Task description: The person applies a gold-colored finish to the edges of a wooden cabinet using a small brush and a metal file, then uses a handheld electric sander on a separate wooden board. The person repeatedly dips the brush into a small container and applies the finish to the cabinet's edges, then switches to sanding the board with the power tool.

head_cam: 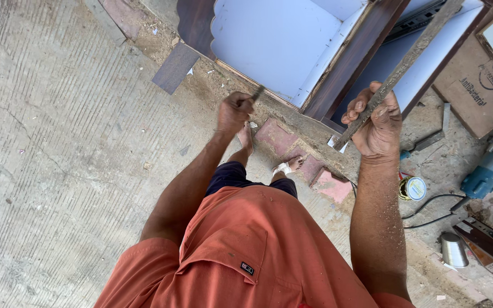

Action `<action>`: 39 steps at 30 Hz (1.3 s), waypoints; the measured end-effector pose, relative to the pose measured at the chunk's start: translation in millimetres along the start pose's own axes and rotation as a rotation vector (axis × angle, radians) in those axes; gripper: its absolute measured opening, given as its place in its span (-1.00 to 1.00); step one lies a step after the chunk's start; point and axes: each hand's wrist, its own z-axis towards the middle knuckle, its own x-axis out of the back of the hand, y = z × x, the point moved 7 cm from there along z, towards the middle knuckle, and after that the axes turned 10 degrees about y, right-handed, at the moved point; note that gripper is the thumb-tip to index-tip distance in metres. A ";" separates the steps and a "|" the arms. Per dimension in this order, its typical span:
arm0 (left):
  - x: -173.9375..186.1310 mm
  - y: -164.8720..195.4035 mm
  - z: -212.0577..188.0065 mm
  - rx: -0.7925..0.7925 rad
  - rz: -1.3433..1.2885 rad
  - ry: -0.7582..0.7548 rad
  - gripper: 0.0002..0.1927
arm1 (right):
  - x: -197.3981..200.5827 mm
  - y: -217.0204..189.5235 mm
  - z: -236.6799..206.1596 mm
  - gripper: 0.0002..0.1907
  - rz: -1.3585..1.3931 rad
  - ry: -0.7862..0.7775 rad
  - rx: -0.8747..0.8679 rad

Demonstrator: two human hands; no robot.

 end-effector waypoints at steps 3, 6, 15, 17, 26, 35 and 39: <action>18.5 2.2 8.2 -0.012 -0.041 0.114 -0.91 | 0.1 0.9 0.0 -0.60 -0.003 0.006 0.006; 7.6 -3.8 4.7 0.022 -0.145 0.118 -0.92 | -3.7 3.8 2.0 -0.60 0.003 0.000 -0.008; 4.3 -31.1 -49.7 -0.192 0.228 -0.139 -0.85 | -2.5 6.1 -13.3 -0.38 -0.116 0.013 0.028; -6.7 -44.7 -78.0 -0.170 0.219 -0.206 -0.84 | -10.8 3.9 -39.2 -0.51 -0.076 0.003 0.116; -206.7 -61.9 -184.6 -0.332 0.473 -0.705 -0.69 | 82.3 -21.5 -234.7 -0.52 0.003 0.195 0.174; -400.5 -22.1 -260.3 -0.579 0.627 -1.008 -0.83 | 298.8 -70.1 -375.1 -0.64 -0.076 0.940 0.466; -448.1 -23.1 -301.9 -0.600 0.658 -1.203 -0.87 | 343.6 -79.3 -364.7 -0.62 0.084 1.010 0.425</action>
